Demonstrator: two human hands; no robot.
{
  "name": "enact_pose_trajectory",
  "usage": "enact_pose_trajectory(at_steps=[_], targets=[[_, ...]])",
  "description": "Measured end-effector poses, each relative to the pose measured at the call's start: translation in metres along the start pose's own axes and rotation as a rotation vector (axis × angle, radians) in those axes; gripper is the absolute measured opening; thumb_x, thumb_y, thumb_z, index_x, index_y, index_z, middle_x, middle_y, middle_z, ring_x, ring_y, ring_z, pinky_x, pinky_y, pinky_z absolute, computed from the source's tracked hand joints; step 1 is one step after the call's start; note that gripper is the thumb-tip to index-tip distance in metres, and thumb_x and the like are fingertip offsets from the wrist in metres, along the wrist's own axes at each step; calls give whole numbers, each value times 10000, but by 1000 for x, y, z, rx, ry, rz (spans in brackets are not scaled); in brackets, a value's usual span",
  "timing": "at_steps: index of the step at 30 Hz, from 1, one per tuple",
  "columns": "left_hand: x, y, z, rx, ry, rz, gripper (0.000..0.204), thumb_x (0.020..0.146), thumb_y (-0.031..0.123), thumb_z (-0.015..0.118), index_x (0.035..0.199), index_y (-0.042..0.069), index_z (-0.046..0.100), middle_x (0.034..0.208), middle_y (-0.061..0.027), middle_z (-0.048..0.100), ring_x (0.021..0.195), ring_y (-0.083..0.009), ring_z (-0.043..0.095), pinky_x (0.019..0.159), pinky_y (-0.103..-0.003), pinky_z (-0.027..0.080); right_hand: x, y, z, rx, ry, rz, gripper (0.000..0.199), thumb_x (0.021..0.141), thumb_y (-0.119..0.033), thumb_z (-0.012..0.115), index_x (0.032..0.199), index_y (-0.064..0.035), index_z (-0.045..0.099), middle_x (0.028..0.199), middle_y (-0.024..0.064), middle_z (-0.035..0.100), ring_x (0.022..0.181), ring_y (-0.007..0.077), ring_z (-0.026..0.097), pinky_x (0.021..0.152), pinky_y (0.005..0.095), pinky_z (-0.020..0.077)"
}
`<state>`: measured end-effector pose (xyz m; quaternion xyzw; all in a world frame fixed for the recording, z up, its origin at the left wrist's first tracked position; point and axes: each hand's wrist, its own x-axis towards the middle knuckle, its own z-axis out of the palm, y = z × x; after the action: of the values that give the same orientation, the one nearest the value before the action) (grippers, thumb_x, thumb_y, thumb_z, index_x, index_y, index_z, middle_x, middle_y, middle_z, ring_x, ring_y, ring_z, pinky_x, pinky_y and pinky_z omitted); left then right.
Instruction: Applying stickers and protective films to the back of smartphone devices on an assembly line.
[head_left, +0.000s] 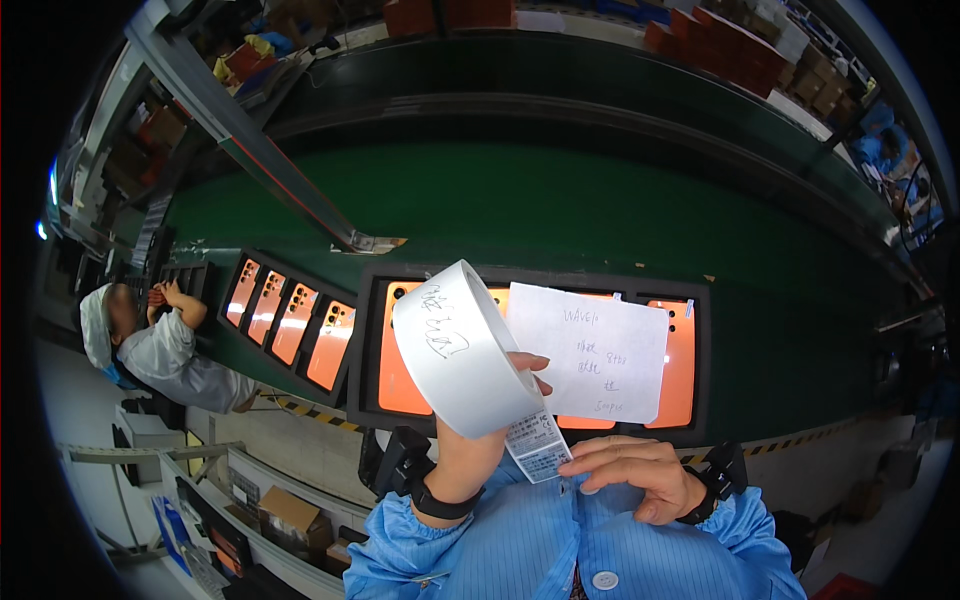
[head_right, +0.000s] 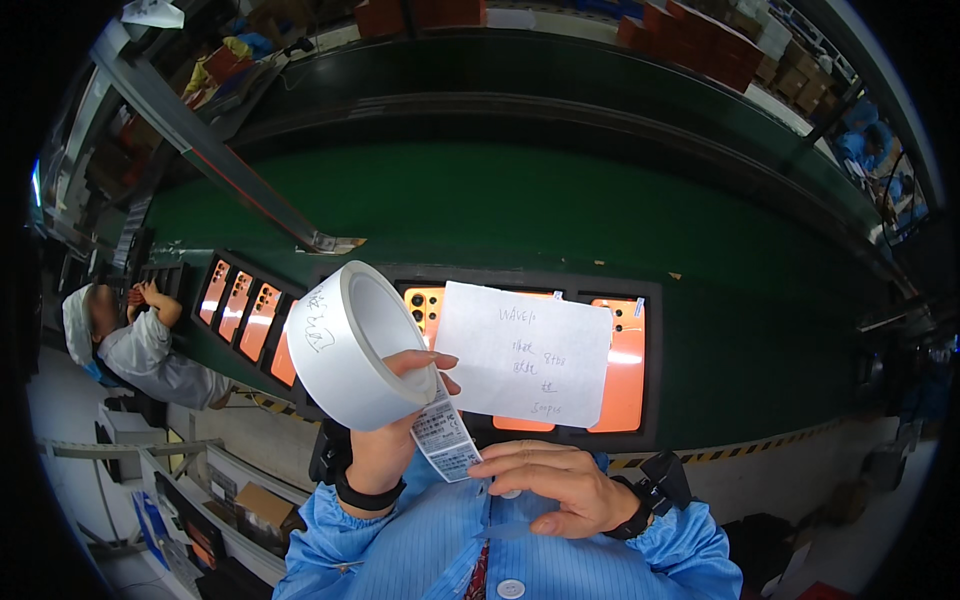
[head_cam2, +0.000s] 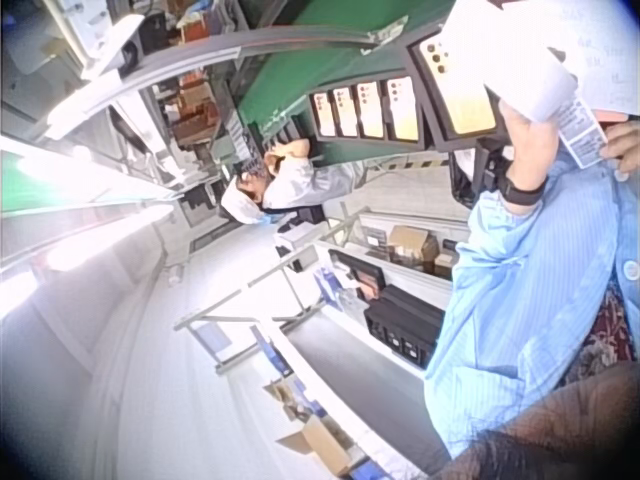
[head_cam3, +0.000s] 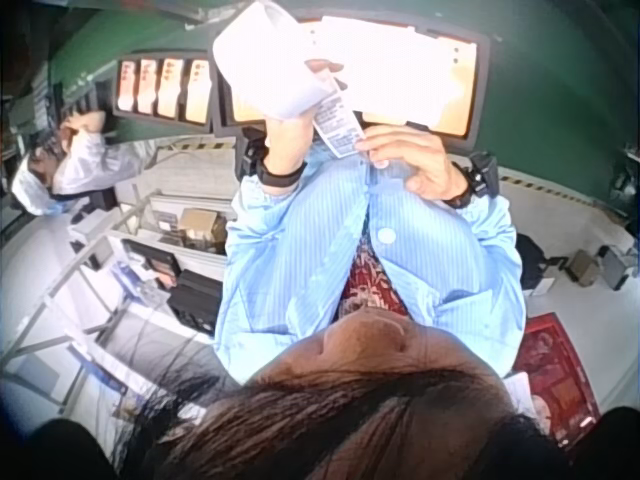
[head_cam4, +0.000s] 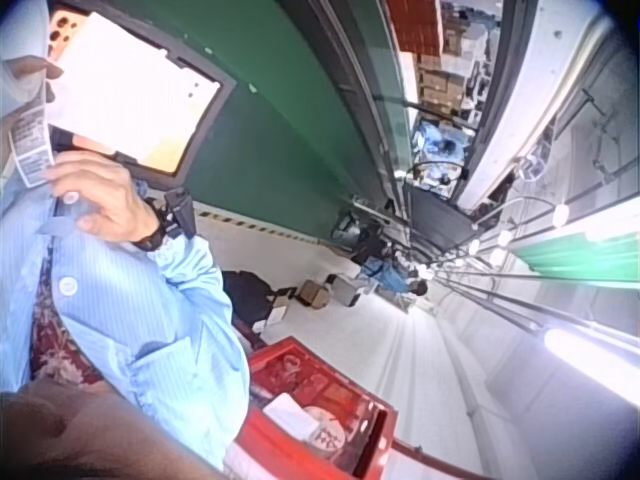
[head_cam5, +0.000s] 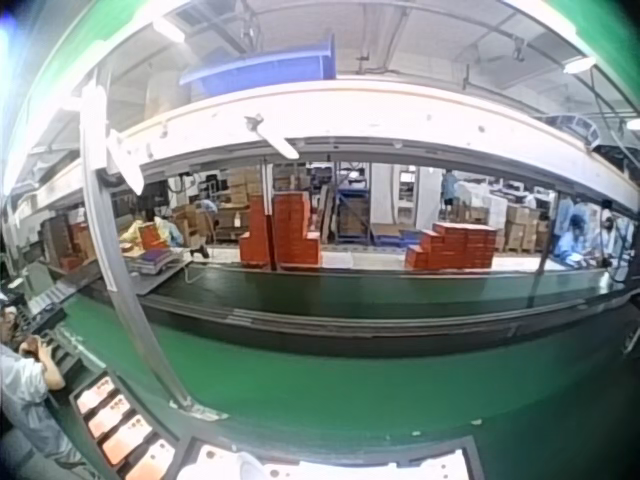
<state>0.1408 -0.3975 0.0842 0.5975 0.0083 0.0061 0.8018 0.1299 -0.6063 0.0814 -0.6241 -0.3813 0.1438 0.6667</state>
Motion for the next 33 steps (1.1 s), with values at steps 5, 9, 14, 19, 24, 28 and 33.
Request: enact_pose_trajectory(at_steps=[5, 9, 14, 19, 24, 28, 33], targets=[[-1, 1, 1, -6, 8, -9, 281, 835, 33, 517, 1116, 43, 525, 1071, -182, 562, 892, -223, 595, 665, -303, 549, 0, 0, 0, -11, -6, 4, 605, 838, -572, 453, 955, -1, 615, 1094, 171, 607, 1107, 338, 530, 895, 414, 450], [0, 1, 0, -3, -4, -6, 277, 839, 33, 511, 1114, 48, 526, 1075, -175, 565, 921, -239, 597, 684, -308, 548, 0, -1, 0, -6, -2, 5, 594, 846, -561, 455, 958, -1, 616, 1095, 170, 607, 1106, 337, 532, 893, 408, 452], [-2, -2, 0, -21, -9, -12, 273, 844, 23, 500, 1114, 56, 523, 1079, -174, 566, 952, -251, 595, 704, -308, 546, -1, 1, 0, -8, -2, 10, 581, 854, -549, 456, 963, -2, 617, 1094, 167, 609, 1104, 333, 534, 895, 404, 451], [-4, -2, 0, -56, -6, -12, 269, 853, 17, 488, 1116, 64, 518, 1076, -176, 567, 957, -251, 598, 719, -305, 547, -1, 0, 2, -6, -12, 22, 570, 854, -540, 464, 967, -3, 618, 1088, 163, 612, 1104, 324, 536, 894, 399, 453], [-5, 0, 2, -58, 4, -56, 278, 846, -8, 490, 1117, 52, 509, 1074, -182, 567, 952, -253, 598, 736, -310, 541, -3, 0, 0, 1, -35, 11, 495, 870, -471, 492, 980, -2, 601, 1119, 163, 597, 1114, 330, 524, 908, 405, 439], [-10, 3, -1, -75, -15, -45, 303, 817, -8, 539, 1112, 47, 504, 1076, -186, 567, 946, -253, 599, 766, -323, 525, 3, -4, -1, -5, -106, 12, 375, 870, -346, 535, 988, 7, 578, 1157, 165, 573, 1121, 342, 511, 913, 417, 428], [-11, 4, -1, -341, 87, -91, 343, 780, -74, 550, 1101, 36, 502, 1045, -170, 570, 914, -237, 597, 736, -324, 512, 5, -5, 0, 93, -73, -3, 350, 859, -306, 555, 980, 21, 578, 1131, 163, 583, 1094, 339, 526, 908, 421, 428]])
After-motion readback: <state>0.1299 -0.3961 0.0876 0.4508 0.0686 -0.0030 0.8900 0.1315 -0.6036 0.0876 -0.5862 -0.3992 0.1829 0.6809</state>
